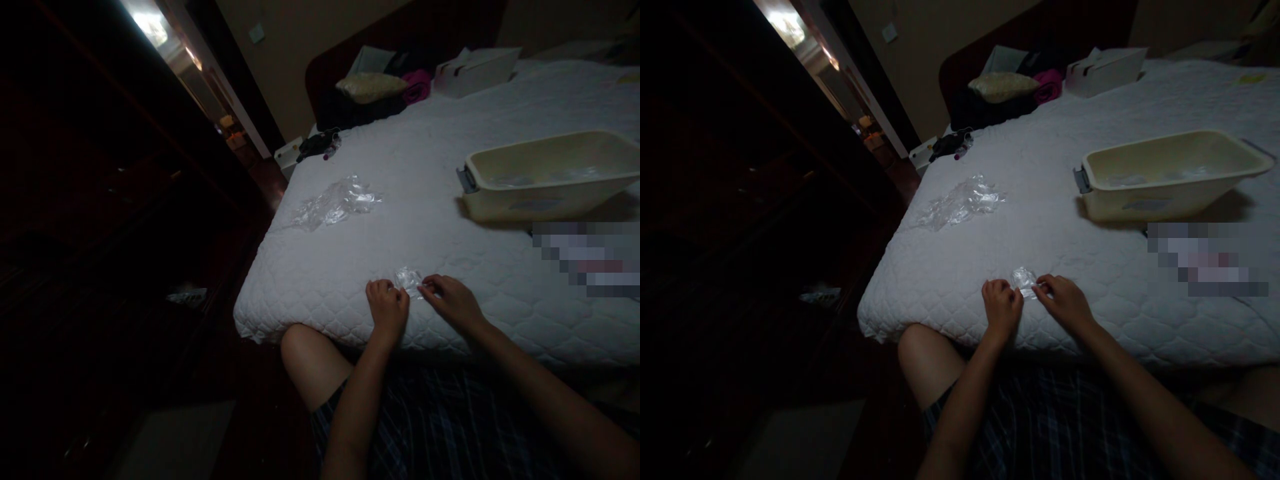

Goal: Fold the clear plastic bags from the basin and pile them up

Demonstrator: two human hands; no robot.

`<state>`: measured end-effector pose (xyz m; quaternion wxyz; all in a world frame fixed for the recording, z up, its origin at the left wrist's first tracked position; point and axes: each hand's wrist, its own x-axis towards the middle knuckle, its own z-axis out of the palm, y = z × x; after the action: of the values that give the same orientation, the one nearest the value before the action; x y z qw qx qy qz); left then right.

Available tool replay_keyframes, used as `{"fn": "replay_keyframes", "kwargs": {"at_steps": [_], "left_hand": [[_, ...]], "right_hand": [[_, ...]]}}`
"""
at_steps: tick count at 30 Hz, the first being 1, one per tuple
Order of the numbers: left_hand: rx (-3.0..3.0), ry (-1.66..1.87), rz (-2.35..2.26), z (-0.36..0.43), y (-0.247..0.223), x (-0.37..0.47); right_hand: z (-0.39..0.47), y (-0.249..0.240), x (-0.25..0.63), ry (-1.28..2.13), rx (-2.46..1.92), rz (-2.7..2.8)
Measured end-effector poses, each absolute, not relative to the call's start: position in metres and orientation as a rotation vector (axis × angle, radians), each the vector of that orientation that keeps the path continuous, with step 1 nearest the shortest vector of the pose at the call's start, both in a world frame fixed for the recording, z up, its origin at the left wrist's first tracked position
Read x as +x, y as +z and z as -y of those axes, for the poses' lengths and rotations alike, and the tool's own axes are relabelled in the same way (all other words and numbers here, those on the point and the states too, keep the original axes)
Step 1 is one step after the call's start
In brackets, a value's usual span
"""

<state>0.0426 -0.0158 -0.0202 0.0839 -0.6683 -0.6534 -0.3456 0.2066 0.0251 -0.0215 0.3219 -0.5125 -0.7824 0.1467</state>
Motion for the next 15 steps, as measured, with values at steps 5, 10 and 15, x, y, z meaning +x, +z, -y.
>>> {"fn": "replay_keyframes", "kwargs": {"at_steps": [5, 10, 15], "left_hand": [[-1.986, -0.996, 2.009, 0.0167, -0.0198, 0.0438], [-1.995, -0.939, 2.025, 0.0167, -0.0184, 0.0448], [-1.995, -0.875, 2.028, 0.0172, -0.0163, 0.0459]], "right_hand": [[-0.0254, -0.0211, 0.2057, 0.286, -1.298, 2.114], [-0.0267, -0.0231, 0.206, 0.222, -1.174, 2.187], [-0.027, -0.0236, 0.2057, 0.152, -1.147, 2.258]]}}
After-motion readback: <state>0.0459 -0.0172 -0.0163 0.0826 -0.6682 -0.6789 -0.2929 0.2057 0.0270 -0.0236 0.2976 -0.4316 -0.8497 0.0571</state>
